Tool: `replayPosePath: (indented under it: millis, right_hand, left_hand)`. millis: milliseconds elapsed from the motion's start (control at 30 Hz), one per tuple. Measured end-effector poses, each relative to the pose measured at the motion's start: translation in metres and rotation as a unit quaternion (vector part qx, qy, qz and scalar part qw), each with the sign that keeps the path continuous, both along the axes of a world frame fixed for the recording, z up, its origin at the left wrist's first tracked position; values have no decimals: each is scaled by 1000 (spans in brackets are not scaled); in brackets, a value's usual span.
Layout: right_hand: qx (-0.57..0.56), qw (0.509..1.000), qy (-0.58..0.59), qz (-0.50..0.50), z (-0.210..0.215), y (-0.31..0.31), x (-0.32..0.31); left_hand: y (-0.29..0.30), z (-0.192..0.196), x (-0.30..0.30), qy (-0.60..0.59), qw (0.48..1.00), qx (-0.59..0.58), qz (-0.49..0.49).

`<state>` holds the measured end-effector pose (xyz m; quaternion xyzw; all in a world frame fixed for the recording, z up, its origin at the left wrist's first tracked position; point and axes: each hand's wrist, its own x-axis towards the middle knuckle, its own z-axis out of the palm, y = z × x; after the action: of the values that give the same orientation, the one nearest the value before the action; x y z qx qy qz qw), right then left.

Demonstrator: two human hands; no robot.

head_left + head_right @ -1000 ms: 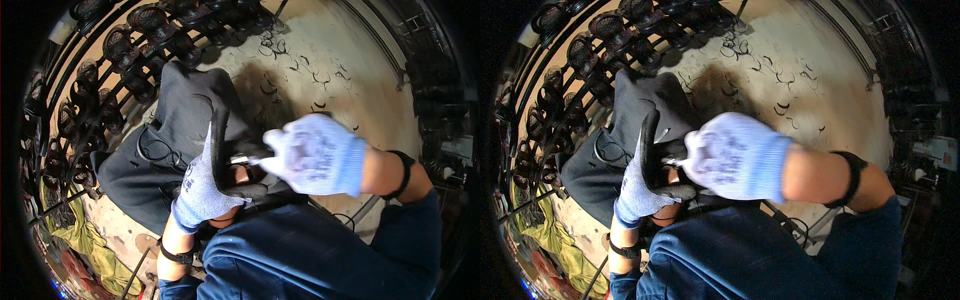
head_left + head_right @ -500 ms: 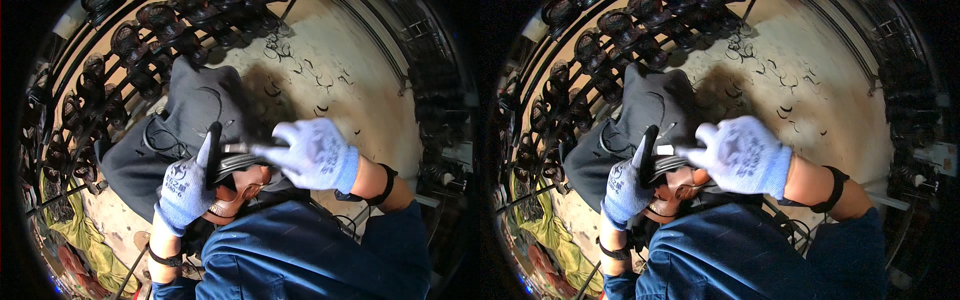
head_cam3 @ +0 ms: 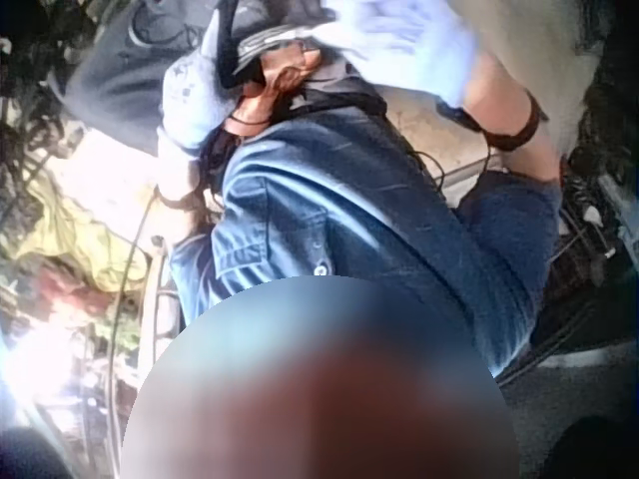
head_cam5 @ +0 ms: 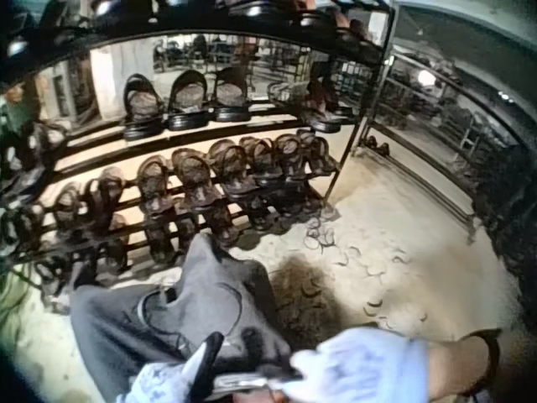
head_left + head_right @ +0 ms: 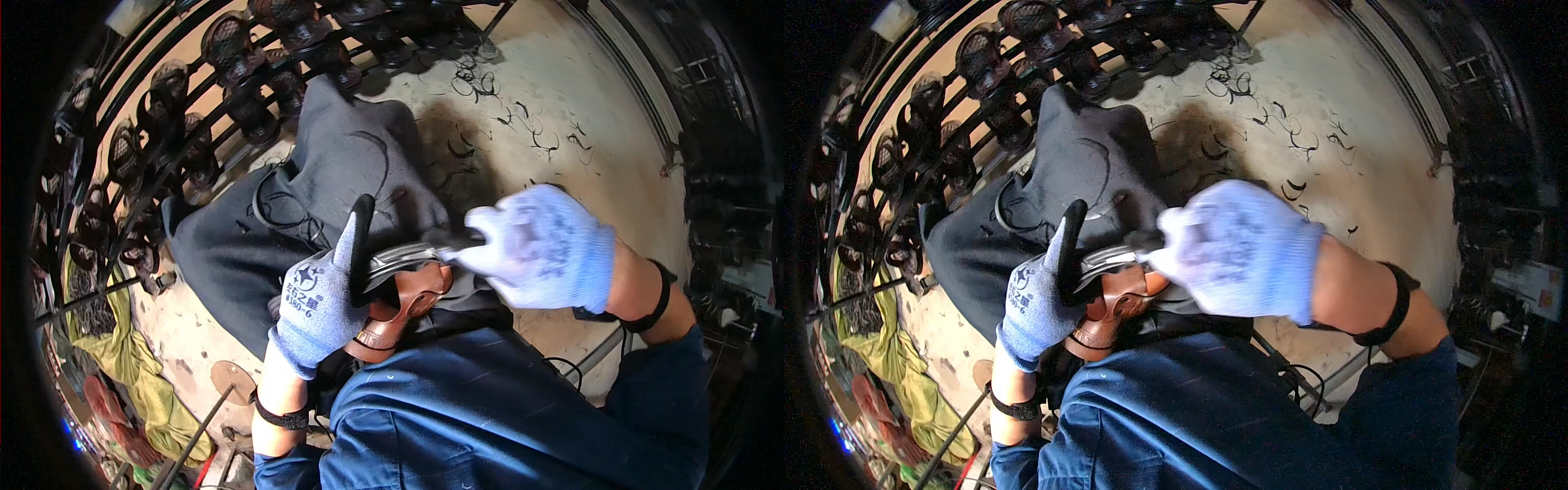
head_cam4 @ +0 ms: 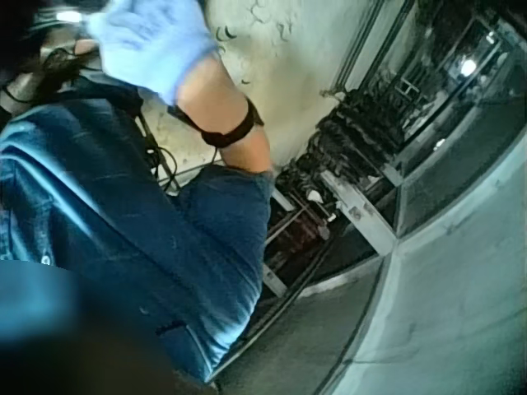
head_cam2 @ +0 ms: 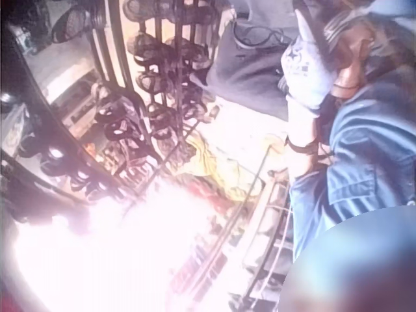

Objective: Using a small tool to trim or clean the edges and interior of sandals at a manufacturing station.

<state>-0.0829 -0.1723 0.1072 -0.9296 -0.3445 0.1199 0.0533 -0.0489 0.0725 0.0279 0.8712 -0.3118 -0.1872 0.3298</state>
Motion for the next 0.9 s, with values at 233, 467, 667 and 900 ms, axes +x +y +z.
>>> replayPosePath:
  millis: [233,467,667,900]
  right_hand:
    - [-48,990,81,107,10,15,33]
    - [6,969,69,239,-7,76,59]
    - [-60,973,131,177,-8,86,64]
    - [144,989,31,7,-22,114,42]
  left_hand:
    - [88,-17,-5,56,998,-14,13]
    - [109,-40,-5,-24,998,45,-26]
    - [113,-47,-21,-57,993,2,105]
    - [141,10,30,19,954,-243,178]
